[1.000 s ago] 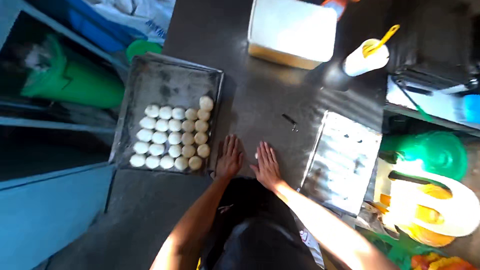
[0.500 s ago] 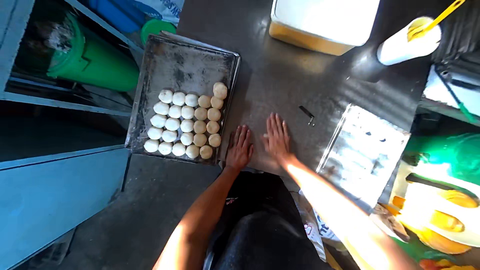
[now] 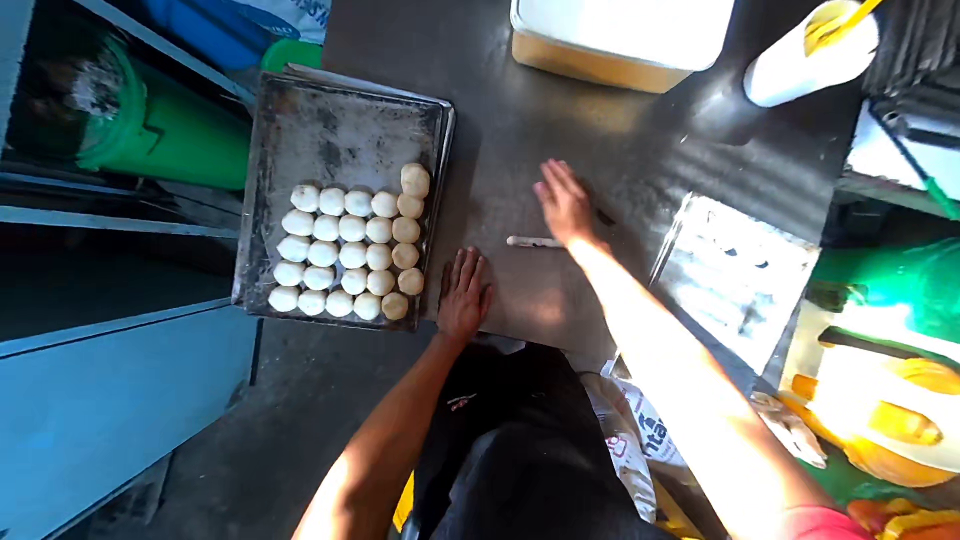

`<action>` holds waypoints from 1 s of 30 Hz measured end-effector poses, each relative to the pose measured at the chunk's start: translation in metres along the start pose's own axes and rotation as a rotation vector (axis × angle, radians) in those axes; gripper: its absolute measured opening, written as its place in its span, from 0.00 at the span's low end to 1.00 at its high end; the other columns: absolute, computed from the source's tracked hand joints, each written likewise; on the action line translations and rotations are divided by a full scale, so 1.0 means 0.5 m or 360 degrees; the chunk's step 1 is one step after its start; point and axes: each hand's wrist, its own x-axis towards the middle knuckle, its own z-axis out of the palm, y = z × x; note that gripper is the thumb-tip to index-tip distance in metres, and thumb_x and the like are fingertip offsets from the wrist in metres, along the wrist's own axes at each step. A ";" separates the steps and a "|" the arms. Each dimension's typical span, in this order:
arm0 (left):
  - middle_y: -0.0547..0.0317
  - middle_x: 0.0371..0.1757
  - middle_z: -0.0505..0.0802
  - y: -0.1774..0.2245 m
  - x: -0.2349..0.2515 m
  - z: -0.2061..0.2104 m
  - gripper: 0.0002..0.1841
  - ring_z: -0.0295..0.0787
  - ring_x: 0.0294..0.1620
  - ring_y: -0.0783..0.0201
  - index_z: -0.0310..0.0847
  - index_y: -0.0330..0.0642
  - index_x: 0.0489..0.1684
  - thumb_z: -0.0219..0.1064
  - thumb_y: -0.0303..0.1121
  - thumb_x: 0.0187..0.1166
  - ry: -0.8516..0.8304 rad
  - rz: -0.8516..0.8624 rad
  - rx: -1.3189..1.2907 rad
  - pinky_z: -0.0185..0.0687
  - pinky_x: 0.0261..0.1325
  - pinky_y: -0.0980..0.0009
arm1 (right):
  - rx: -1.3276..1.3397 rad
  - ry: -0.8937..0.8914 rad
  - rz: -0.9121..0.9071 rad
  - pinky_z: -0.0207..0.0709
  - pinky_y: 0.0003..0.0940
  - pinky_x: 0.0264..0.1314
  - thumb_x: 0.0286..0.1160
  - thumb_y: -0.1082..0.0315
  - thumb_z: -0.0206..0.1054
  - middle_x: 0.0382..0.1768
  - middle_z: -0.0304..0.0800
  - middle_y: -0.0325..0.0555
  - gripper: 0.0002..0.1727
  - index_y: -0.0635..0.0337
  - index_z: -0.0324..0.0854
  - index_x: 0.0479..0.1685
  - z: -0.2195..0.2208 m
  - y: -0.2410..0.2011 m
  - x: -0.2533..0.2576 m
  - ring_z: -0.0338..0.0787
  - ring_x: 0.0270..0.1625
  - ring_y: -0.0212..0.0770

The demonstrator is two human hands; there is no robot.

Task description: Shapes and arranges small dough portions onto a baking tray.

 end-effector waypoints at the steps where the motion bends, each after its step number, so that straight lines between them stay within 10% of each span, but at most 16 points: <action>1: 0.58 0.96 0.56 0.013 0.002 -0.012 0.31 0.37 0.98 0.55 0.62 0.51 0.91 0.54 0.48 0.89 -0.0002 -0.0047 -0.0078 0.40 0.97 0.44 | -0.0014 0.0037 0.0062 0.65 0.50 0.89 0.90 0.46 0.52 0.79 0.80 0.50 0.29 0.55 0.79 0.78 -0.048 0.030 -0.011 0.74 0.84 0.49; 6: 0.46 0.89 0.71 0.134 0.104 -0.039 0.31 0.53 0.94 0.48 0.67 0.41 0.87 0.56 0.47 0.88 0.0012 0.0128 -0.0169 0.46 0.94 0.41 | -0.0061 -0.0109 0.0486 0.72 0.62 0.76 0.74 0.61 0.76 0.63 0.83 0.65 0.20 0.62 0.86 0.61 -0.121 0.186 -0.106 0.80 0.71 0.65; 11: 0.50 0.96 0.57 0.225 0.197 0.040 0.36 0.40 0.98 0.52 0.56 0.41 0.93 0.51 0.52 0.89 -0.0181 0.0424 0.0037 0.33 0.96 0.42 | 0.0112 -0.0038 0.0592 0.75 0.56 0.71 0.68 0.67 0.78 0.53 0.89 0.56 0.10 0.60 0.89 0.44 -0.101 0.187 -0.126 0.85 0.62 0.56; 15: 0.51 0.97 0.51 0.219 0.136 0.076 0.36 0.35 0.98 0.55 0.53 0.41 0.94 0.51 0.50 0.89 -0.0217 0.0553 0.0142 0.32 0.98 0.47 | 0.0929 0.0061 0.0684 0.91 0.39 0.56 0.74 0.69 0.75 0.47 0.95 0.44 0.10 0.58 0.84 0.50 -0.151 0.143 -0.188 0.96 0.48 0.40; 18: 0.57 0.97 0.53 0.194 0.080 0.066 0.33 0.36 0.98 0.58 0.58 0.49 0.93 0.56 0.45 0.88 -0.0159 0.0613 -0.0018 0.35 0.98 0.47 | 0.1601 -0.0109 0.0883 0.93 0.42 0.54 0.81 0.72 0.67 0.48 0.92 0.48 0.11 0.57 0.74 0.56 -0.181 0.079 -0.214 0.97 0.50 0.46; 24: 0.41 0.72 0.82 0.124 0.098 -0.029 0.28 0.87 0.65 0.48 0.73 0.43 0.80 0.71 0.37 0.80 0.0031 -0.0172 -0.0666 0.88 0.65 0.52 | 0.0791 -0.0392 0.0174 0.93 0.35 0.42 0.79 0.73 0.67 0.45 0.92 0.46 0.11 0.60 0.87 0.56 -0.101 0.013 -0.228 0.94 0.36 0.36; 30: 0.49 0.53 0.89 0.077 0.147 -0.025 0.13 0.91 0.50 0.56 0.88 0.43 0.60 0.69 0.33 0.81 -0.0105 -0.0082 -0.0683 0.91 0.57 0.58 | 0.0222 -0.0132 -0.0505 0.86 0.41 0.39 0.78 0.75 0.63 0.42 0.87 0.52 0.15 0.54 0.93 0.54 -0.022 0.028 -0.223 0.89 0.39 0.45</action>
